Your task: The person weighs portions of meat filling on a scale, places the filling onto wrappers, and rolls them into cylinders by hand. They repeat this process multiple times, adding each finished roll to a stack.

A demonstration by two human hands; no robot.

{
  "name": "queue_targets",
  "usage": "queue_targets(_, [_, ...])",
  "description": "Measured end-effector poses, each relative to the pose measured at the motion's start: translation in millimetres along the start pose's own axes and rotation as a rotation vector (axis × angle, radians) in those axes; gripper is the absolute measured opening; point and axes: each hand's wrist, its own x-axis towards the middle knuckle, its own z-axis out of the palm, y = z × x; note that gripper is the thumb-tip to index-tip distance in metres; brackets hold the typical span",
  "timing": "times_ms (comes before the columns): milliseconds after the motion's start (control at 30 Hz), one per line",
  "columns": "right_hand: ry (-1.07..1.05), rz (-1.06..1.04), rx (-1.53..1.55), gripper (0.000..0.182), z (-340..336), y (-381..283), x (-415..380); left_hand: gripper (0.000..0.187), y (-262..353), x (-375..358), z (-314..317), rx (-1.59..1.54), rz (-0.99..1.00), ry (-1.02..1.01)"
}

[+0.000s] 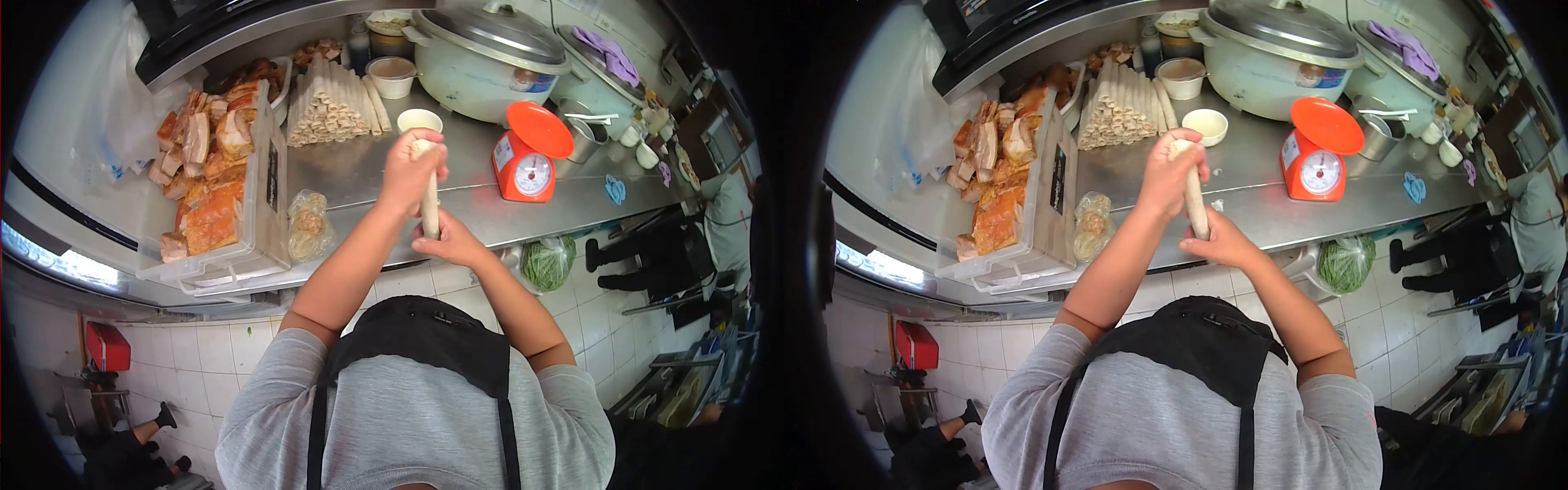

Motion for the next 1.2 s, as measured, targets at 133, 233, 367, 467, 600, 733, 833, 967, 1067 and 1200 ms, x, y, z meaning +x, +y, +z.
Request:
queue_targets(133, [0.081,0.267,0.024,0.033,-21,9,-24,0.021,-4,15,0,-0.191,-0.03,0.177])
queue_targets(233, [0.114,0.329,-0.102,0.028,-58,-19,-62,0.025,-12,24,-6,-0.445,-0.02,0.284])
queue_targets(367, [0.349,0.163,-0.013,0.028,-112,-44,-92,0.037,-22,30,-4,-0.732,-0.068,0.226])
queue_targets(467, [0.537,-0.082,0.121,0.027,-143,-76,-105,0.048,-46,28,3,-1.045,-0.154,-0.036])
queue_targets(600, [0.607,-0.24,0.133,0.025,-165,-122,-122,0.08,-64,-13,32,-1.019,-0.403,-0.606])
queue_targets(733, [0.565,-0.151,-0.005,0.02,-160,-146,-133,0.082,-98,-7,58,-0.53,-0.729,-1.197])
queue_targets(833, [0.541,-0.035,-0.059,0.015,-144,-131,-131,0.057,-83,-12,99,-0.129,-0.51,-1.08])
queue_targets(967, [0.746,-0.018,-0.179,0.02,-115,-106,-139,0.022,-78,-27,134,0.075,-0.298,-0.866])
queue_targets(1067, [0.945,-0.211,-0.438,0.016,-97,-93,-150,0.018,-88,-35,133,0.059,-0.26,-0.813])
queue_targets(1200, [0.938,-0.354,-0.655,0.008,-91,-90,-156,0.012,-94,-32,132,0.012,-0.218,-0.878])
